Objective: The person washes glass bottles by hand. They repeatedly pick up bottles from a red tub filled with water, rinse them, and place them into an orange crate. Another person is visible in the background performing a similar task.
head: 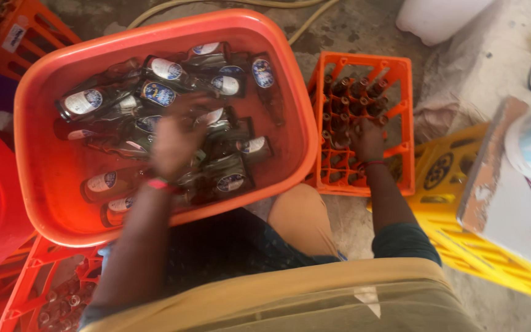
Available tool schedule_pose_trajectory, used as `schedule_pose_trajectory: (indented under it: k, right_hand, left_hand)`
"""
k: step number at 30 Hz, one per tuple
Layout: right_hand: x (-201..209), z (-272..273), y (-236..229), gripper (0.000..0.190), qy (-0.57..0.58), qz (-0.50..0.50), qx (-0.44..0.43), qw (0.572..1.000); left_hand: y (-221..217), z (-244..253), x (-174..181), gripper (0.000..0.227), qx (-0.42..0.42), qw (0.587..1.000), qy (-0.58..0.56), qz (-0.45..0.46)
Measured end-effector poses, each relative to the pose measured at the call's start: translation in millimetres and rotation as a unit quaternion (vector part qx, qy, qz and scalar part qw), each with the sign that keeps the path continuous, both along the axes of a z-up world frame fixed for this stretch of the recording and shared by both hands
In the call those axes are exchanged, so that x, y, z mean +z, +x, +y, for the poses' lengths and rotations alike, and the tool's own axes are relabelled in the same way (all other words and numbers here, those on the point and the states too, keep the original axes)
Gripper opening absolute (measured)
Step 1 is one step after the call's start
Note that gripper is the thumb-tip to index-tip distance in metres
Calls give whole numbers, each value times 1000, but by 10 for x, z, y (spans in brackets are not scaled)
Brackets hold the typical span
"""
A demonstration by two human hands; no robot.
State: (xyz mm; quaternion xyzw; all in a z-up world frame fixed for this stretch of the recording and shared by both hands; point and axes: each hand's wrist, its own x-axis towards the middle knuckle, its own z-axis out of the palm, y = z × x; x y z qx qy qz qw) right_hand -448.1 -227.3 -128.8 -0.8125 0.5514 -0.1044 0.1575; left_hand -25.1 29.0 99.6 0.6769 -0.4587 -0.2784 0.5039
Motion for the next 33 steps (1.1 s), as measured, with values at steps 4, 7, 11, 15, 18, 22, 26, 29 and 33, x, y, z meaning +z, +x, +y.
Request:
schedule_pose_trajectory:
  k: [4, 7, 11, 15, 18, 22, 26, 29, 33]
  right_hand:
    - [-515, -65, -124, 25, 77, 68, -20, 995]
    - [-547, -63, 192, 25, 118, 116, -25, 986]
    - [-400, -41, 564, 26, 151, 135, -56, 978]
    - [-191, 112, 547, 27, 152, 88, -147, 973]
    - [-121, 23, 712, 28, 119, 11, -176, 977]
    - [178, -201, 611, 14, -86, -185, 12, 979]
    - [695, -255, 548, 5, -176, -286, 63, 940]
    - [1205, -63, 635, 13, -17, -485, 74, 871]
    - [1788, 394, 1027, 16, 33, -536, 122, 835]
  left_hand:
    - [672, 572, -30, 34, 118, 973, -9, -200]
    - [1162, 1037, -280, 39, 210, 960, 81, -168]
    - [1666, 1499, -745, 47, 252, 914, 126, -293]
    - [1958, 1596, -1102, 41, 229, 895, 212, -319]
    - [1975, 1634, -1307, 40, 139, 891, 213, -375]
    - [1870, 1180, -1671, 39, 5, 847, 378, -373]
    - [1968, 942, -1933, 40, -61, 787, 493, -366]
    - [2151, 925, -2118, 42, -87, 772, 503, -379]
    - [2192, 875, -2507, 43, -93, 781, 465, -406]
